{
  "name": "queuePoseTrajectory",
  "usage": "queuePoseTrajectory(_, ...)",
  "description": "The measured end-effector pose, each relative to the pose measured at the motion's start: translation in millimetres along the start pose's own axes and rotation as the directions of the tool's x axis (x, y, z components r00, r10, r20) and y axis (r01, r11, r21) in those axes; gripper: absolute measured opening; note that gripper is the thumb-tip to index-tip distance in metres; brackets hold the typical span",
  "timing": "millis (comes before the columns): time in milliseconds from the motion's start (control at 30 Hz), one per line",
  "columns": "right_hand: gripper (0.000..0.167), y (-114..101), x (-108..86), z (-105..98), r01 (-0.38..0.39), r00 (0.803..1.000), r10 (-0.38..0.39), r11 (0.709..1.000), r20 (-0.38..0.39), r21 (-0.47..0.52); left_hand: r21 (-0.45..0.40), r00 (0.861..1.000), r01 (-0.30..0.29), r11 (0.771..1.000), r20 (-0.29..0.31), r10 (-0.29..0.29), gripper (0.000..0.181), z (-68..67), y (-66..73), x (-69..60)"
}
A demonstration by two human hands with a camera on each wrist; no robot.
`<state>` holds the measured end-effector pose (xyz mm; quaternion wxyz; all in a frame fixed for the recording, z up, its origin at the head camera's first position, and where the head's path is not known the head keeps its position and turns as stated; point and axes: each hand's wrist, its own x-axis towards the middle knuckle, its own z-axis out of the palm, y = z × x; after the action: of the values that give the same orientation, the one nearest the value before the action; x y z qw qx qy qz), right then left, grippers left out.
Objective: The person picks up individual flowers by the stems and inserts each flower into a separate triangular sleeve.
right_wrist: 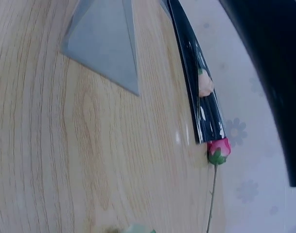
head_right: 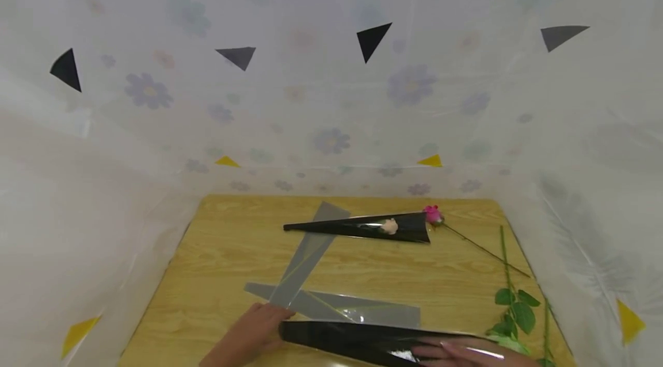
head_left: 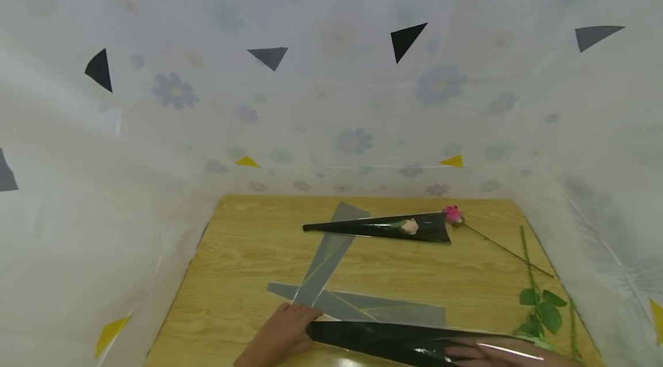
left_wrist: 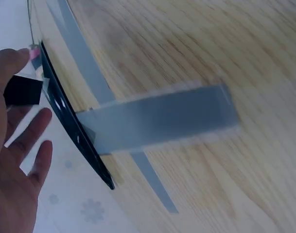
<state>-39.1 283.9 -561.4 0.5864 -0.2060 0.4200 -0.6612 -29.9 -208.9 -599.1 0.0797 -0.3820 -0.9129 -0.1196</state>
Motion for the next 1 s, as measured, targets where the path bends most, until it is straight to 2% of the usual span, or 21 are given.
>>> queuePoseTrajectory(100, 0.056, -0.4, 8.1, 4.4, 0.01, 1.0, -0.011, 0.999, 0.003, 0.039, 0.015, 0.997, 0.04, 0.999, 0.062, -0.041, 0.065, 4.8, 6.5, 8.3)
queuePoseTrajectory(233, 0.056, 1.3, 19.1, 7.4, -0.003, 1.0, 0.003, 0.999, -0.001, 0.042, 0.052, 0.998, 0.023, 0.998, 0.059, -0.026, 0.073, 10.9, 16.7, 19.7)
queuePoseTrajectory(367, 0.056, 3.1, 31.3, 4.9, -0.017, 0.999, 0.019, 0.999, 0.037, -0.034, 0.088, 0.996, 0.011, 0.996, 0.091, -0.019, 0.074, 13.9, 28.7, 31.3)
queuePoseTrajectory(500, 0.054, 4.0, 44.8, 2.9, -0.018, 0.996, 0.029, 0.991, 0.083, -0.13, 0.054, 0.987, 0.017, 0.998, 0.158, -0.025, 0.078, 15.4, 39.0, 42.3)
queuePoseTrajectory(567, 0.053, 5.9, 50.8, 3.1, -0.01, 0.996, 0.022, 0.989, 0.084, -0.148, 0.035, 0.985, 0.017, 0.999, 0.17, -0.022, 0.078, 16.5, 43.3, 47.2)
queuePoseTrajectory(633, 0.053, 7.7, 57.0, 4.5, -0.011, 0.998, 0.02, 0.989, 0.058, -0.146, 0.039, 0.988, -0.01, 0.999, 0.153, 0.004, 0.077, 18.2, 47.6, 51.9)
queuePoseTrajectory(767, 0.052, 14.3, 69.4, 9.9, -0.014, 1.0, 0.012, 0.998, -0.028, -0.063, 0.091, 0.993, -0.104, 0.99, 0.064, 0.099, 0.075, 22.9, 56.9, 59.7)
queuePoseTrajectory(833, 0.052, 17.7, 76.5, 12.4, -0.006, 1.0, 0.004, 0.999, -0.025, -0.042, 0.121, 0.99, -0.14, 0.983, 0.03, 0.137, 0.074, 25.3, 62.2, 62.7)
queuePoseTrajectory(867, 0.051, 20.9, 79.7, 12.5, 0.047, 0.999, -0.046, 0.997, 0.015, -0.058, 0.135, 0.988, -0.153, 0.979, 0.017, 0.152, 0.073, 26.2, 64.8, 64.3)
queuePoseTrajectory(900, 0.049, 24.9, 83.9, 11.1, 0.135, 0.988, -0.125, 0.984, 0.095, -0.112, 0.154, 0.986, -0.164, 0.974, 0.008, 0.165, 0.072, 27.0, 67.3, 66.2)
queuePoseTrajectory(933, 0.049, 27.9, 88.4, 10.2, 0.229, 0.963, -0.201, 0.962, 0.179, -0.152, 0.172, 0.985, -0.173, 0.97, 0.006, 0.175, 0.07, 27.3, 70.2, 68.2)
queuePoseTrajectory(967, 0.049, 28.5, 91.7, 11.7, 0.269, 0.948, -0.236, 0.953, 0.212, -0.142, 0.184, 0.982, -0.182, 0.966, -0.006, 0.187, 0.068, 28.4, 72.7, 70.2)
queuePoseTrajectory(1000, 0.049, 30.4, 95.6, 11.0, 0.37, 0.904, -0.31, 0.913, 0.294, -0.172, 0.192, 0.98, -0.191, 0.963, -0.01, 0.197, 0.066, 28.7, 75.3, 72.3)
